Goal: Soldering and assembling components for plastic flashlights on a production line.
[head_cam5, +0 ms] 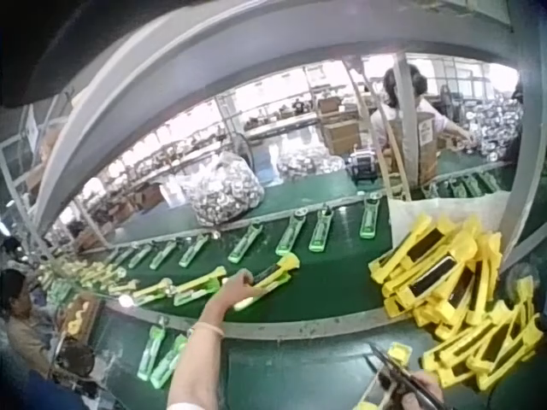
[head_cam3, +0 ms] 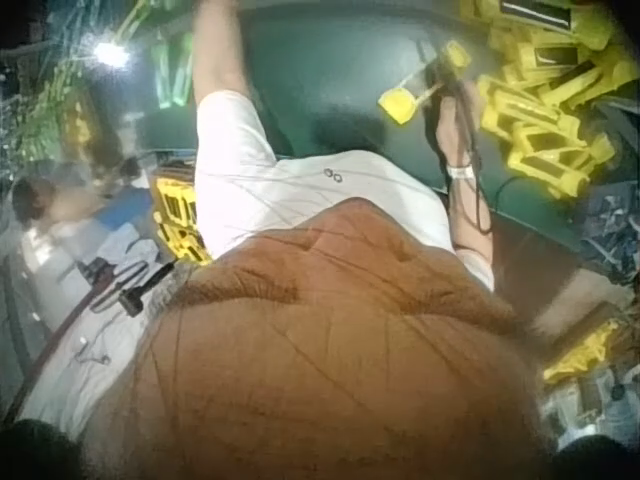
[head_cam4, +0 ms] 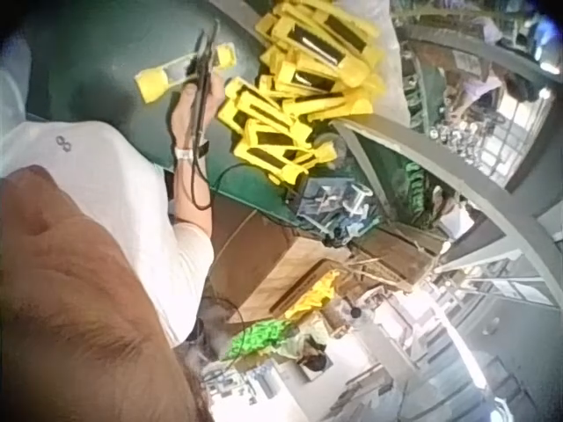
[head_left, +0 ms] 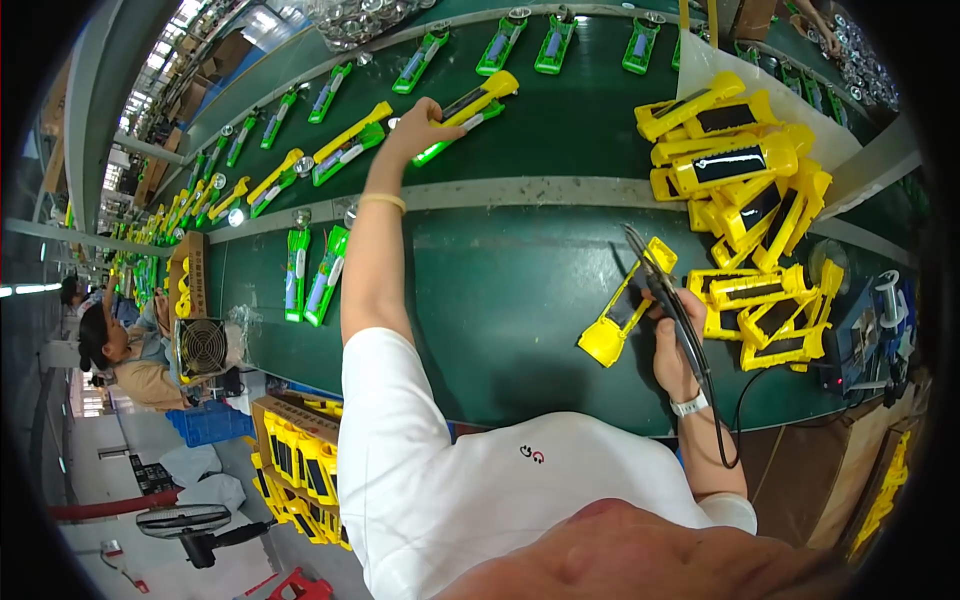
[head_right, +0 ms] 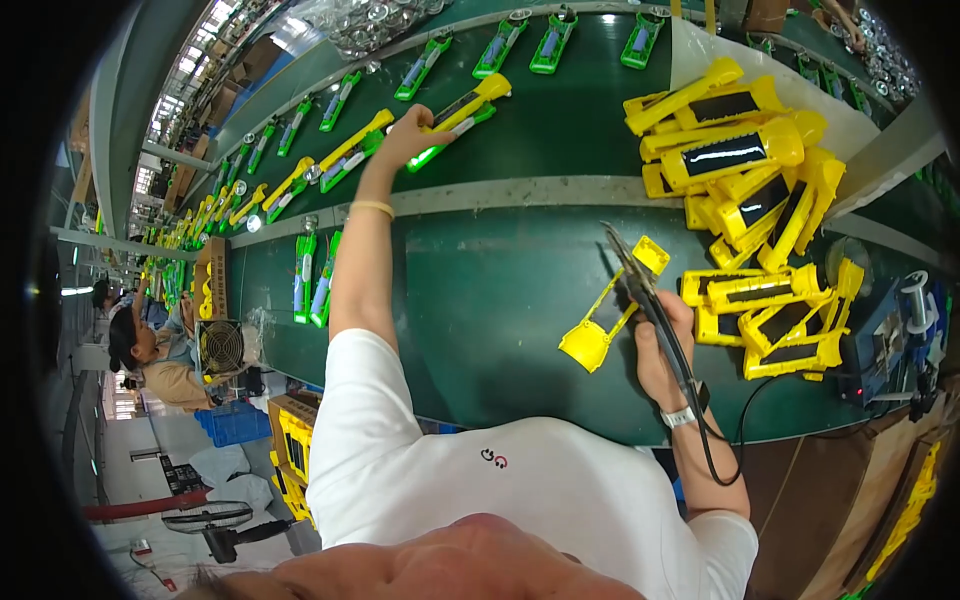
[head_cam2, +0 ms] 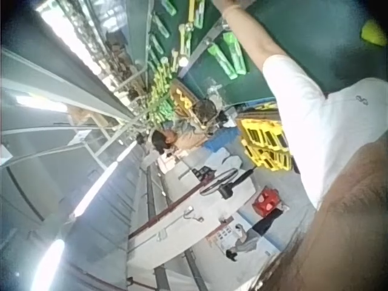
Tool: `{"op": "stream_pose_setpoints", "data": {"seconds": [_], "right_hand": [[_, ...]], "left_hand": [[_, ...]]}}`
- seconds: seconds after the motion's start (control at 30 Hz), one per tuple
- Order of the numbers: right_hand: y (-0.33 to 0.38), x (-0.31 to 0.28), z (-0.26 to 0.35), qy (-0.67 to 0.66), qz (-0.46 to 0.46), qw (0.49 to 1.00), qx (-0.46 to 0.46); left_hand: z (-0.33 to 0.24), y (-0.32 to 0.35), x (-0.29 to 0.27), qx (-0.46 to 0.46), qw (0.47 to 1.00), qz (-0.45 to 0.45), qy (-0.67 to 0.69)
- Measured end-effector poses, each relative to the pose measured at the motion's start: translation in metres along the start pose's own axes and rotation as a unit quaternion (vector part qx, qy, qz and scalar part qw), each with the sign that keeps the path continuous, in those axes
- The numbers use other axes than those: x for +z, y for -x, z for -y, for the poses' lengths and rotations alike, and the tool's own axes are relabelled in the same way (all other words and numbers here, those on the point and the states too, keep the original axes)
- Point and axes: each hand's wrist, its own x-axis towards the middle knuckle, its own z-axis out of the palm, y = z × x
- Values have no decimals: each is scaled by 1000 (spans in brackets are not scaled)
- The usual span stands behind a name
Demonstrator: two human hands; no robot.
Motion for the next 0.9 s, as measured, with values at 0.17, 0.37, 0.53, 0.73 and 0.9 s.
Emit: {"op": "stream_pose_setpoints", "data": {"seconds": [0.17,0.37,0.53,0.73,0.9], "right_hand": [[-3,2,0,-40,-59,997,19],[-2,2,-6,-66,-16,997,23],[-8,-2,0,-48,-59,996,38],[-11,2,3,-107,-62,992,29],[-27,2,-8,-297,-16,948,116]], "left_hand": [[-16,-100,-15,-81,986,60,-130],[-64,-153,52,-124,980,-50,-149],[-59,-149,33,-39,977,-159,-140],[-67,-7,-6,211,966,61,137],[-112,118,14,360,842,396,74]]}}
